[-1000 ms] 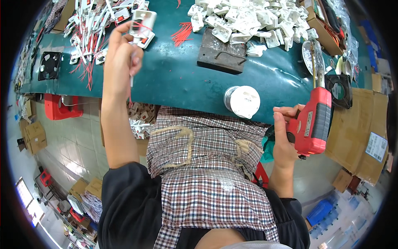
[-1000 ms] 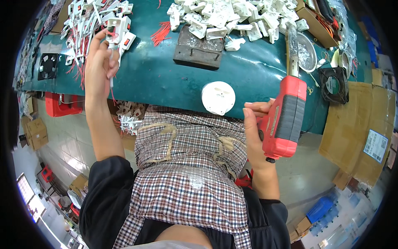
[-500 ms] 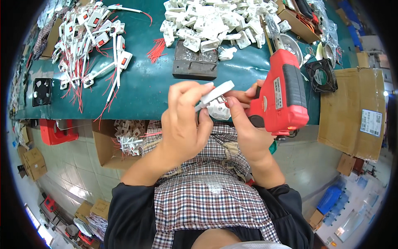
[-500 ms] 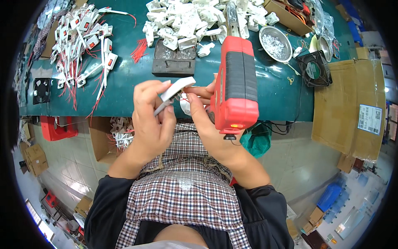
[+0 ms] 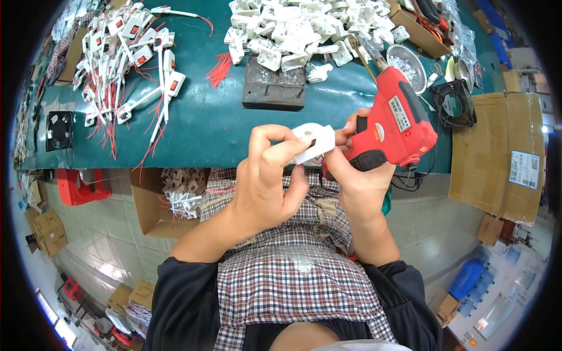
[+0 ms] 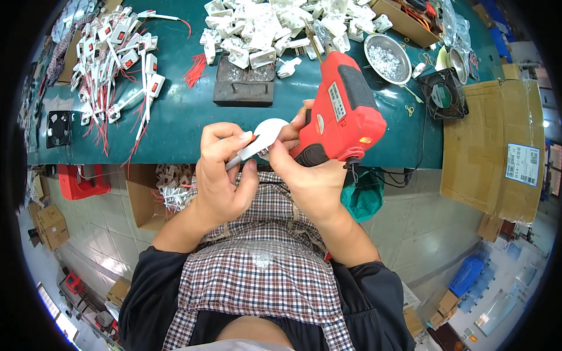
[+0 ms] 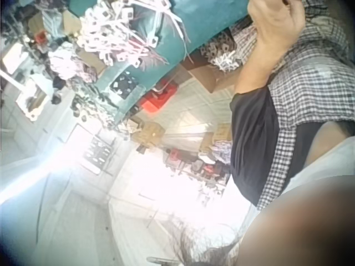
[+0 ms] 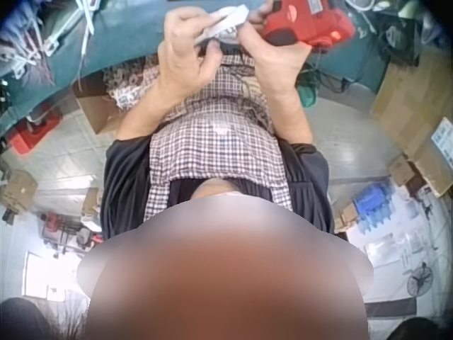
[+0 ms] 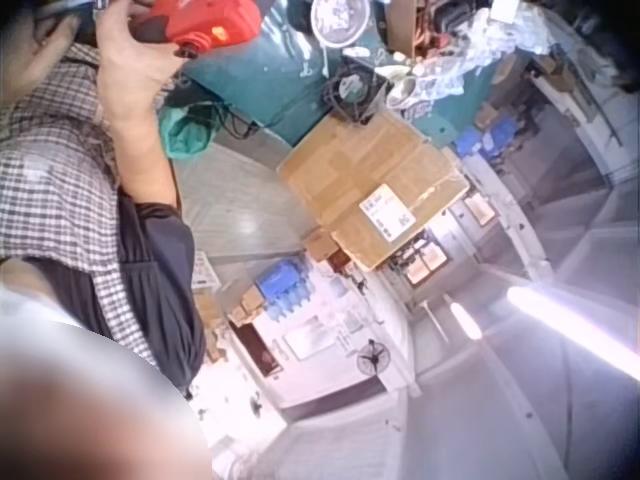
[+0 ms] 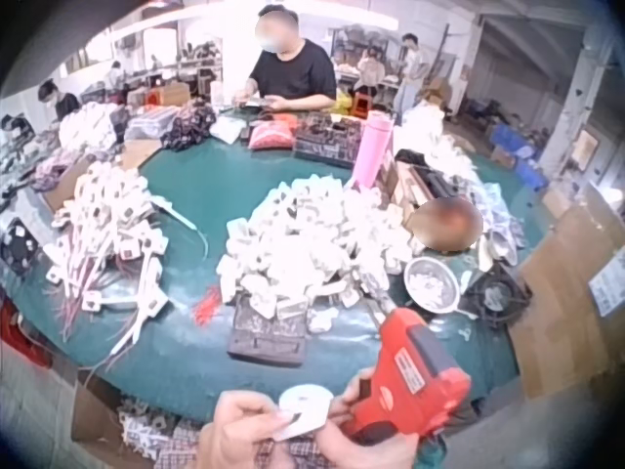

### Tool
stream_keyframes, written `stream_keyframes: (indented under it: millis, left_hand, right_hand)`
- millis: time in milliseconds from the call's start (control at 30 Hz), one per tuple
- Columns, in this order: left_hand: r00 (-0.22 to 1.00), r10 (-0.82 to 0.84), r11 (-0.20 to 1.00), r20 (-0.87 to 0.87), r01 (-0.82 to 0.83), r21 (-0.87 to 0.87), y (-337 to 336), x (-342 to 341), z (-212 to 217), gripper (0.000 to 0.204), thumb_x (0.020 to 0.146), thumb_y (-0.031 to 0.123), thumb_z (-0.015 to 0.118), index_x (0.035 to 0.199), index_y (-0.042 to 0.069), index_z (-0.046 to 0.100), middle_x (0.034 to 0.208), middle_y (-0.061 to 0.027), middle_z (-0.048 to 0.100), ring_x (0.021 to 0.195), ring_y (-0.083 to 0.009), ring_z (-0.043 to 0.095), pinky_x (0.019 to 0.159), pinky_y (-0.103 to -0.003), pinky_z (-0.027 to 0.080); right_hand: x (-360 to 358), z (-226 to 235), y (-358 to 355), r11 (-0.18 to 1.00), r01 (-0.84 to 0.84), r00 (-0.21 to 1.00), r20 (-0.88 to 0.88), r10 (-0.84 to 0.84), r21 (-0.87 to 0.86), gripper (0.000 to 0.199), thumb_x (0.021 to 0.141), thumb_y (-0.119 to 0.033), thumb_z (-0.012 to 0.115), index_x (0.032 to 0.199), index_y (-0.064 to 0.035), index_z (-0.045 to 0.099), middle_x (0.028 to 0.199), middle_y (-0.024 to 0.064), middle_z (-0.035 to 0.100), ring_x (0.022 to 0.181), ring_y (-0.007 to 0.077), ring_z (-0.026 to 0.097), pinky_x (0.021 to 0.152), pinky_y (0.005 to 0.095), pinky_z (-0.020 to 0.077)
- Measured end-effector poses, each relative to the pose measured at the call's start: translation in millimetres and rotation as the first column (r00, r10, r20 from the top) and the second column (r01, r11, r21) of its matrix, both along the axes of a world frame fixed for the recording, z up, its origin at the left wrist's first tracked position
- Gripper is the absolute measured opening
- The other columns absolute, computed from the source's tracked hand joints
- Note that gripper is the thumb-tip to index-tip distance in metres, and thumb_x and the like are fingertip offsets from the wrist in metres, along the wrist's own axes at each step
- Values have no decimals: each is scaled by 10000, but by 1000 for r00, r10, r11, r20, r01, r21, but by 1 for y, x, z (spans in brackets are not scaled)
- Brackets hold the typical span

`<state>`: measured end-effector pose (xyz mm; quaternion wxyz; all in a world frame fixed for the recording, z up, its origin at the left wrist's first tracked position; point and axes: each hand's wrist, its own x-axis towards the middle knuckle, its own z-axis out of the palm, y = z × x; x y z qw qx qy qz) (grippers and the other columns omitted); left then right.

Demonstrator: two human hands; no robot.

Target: Soldering wires to small electrical components at a workbench.

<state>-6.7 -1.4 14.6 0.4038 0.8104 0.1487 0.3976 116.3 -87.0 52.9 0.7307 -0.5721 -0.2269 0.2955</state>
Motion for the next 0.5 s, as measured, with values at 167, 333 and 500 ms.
stream_keyframes:
  millis: [167,333,500]
  left_hand:
    - [998,-58,992,-26,54,-117,0,-5,-3,574,794,-170,586,1297,50,420,1191,-182,485,623,-81,498,474,-229,384]
    - [997,9,725,82,50,-687,-7,-4,7,405,860,-66,624,1227,46,493,1158,-155,562,934,-209,663,677,-294,550]
    - [995,-94,653,29,84,-753,4,-3,9,587,891,25,709,1426,34,467,1259,-112,598,1158,-162,593,923,-305,516]
  right_hand:
    - [-1,-1,0,998,-22,996,83,26,-56,615,756,215,637,1284,-31,442,1087,68,513,884,121,611,742,252,530]
    - [-5,0,-2,1000,-18,997,74,19,-24,605,763,211,628,1281,-33,435,1087,68,503,881,131,606,744,252,523]
    - [0,4,-8,999,1,994,113,3,-33,592,787,193,628,1294,-31,421,1085,79,500,888,150,607,766,257,518]
